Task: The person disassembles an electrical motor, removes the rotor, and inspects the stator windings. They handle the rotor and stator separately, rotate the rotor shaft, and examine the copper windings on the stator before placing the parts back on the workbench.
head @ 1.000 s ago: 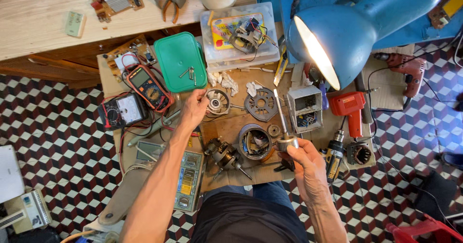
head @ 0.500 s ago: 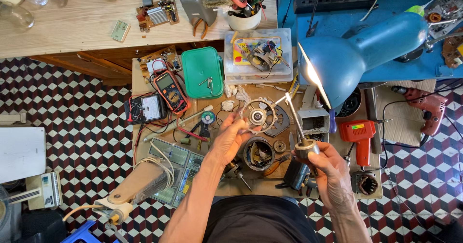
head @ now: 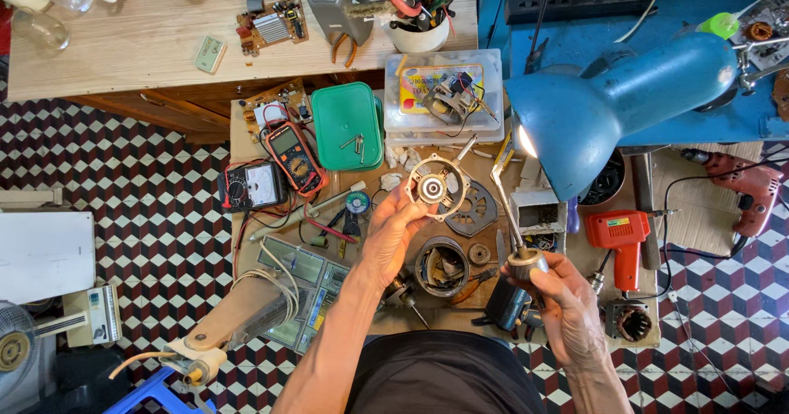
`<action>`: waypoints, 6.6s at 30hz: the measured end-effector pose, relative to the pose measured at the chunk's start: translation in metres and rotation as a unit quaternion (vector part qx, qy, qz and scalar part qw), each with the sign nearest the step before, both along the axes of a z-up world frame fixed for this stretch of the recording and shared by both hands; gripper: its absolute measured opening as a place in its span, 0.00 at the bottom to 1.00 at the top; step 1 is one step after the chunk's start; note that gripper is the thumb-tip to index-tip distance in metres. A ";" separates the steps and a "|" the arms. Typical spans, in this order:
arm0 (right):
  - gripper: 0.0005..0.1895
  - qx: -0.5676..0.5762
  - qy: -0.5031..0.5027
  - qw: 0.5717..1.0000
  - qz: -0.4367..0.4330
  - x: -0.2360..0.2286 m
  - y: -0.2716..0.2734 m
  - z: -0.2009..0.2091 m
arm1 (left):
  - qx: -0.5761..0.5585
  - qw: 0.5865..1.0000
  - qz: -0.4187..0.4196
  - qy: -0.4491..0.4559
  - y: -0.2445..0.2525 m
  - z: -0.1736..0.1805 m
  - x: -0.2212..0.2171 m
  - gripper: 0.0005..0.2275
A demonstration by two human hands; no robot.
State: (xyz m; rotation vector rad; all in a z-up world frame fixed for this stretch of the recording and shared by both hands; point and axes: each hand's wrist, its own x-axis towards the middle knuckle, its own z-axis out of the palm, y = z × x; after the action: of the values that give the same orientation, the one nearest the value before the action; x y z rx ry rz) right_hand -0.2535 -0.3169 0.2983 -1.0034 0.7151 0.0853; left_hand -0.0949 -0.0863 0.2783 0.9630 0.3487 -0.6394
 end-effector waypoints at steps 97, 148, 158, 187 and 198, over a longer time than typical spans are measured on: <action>0.23 0.007 0.032 0.999 0.027 0.013 0.013 -0.003 | 0.419 0.732 -0.114 -0.524 0.009 0.015 -0.011 0.53; 0.25 -0.251 0.122 0.932 0.231 0.053 0.046 0.031 | 0.066 0.992 0.100 0.025 0.026 -0.006 0.011 0.41; 0.25 -0.282 0.104 0.922 0.243 0.057 0.048 0.033 | 0.129 0.991 0.027 0.006 0.026 0.000 0.007 0.55; 0.25 -0.287 0.075 0.927 0.228 0.073 0.073 0.015 | 0.114 0.993 0.015 0.000 0.038 -0.025 -0.001 0.57; 0.28 -0.406 -0.031 0.881 0.241 0.073 0.082 0.012 | 0.056 0.995 0.084 -0.011 0.040 -0.029 0.001 0.42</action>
State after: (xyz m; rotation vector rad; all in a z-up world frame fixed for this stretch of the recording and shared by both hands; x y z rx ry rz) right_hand -0.1807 -0.2350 0.3101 -1.9764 0.4129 0.1943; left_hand -0.0943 -0.0458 0.2492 1.0343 0.4451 -0.4603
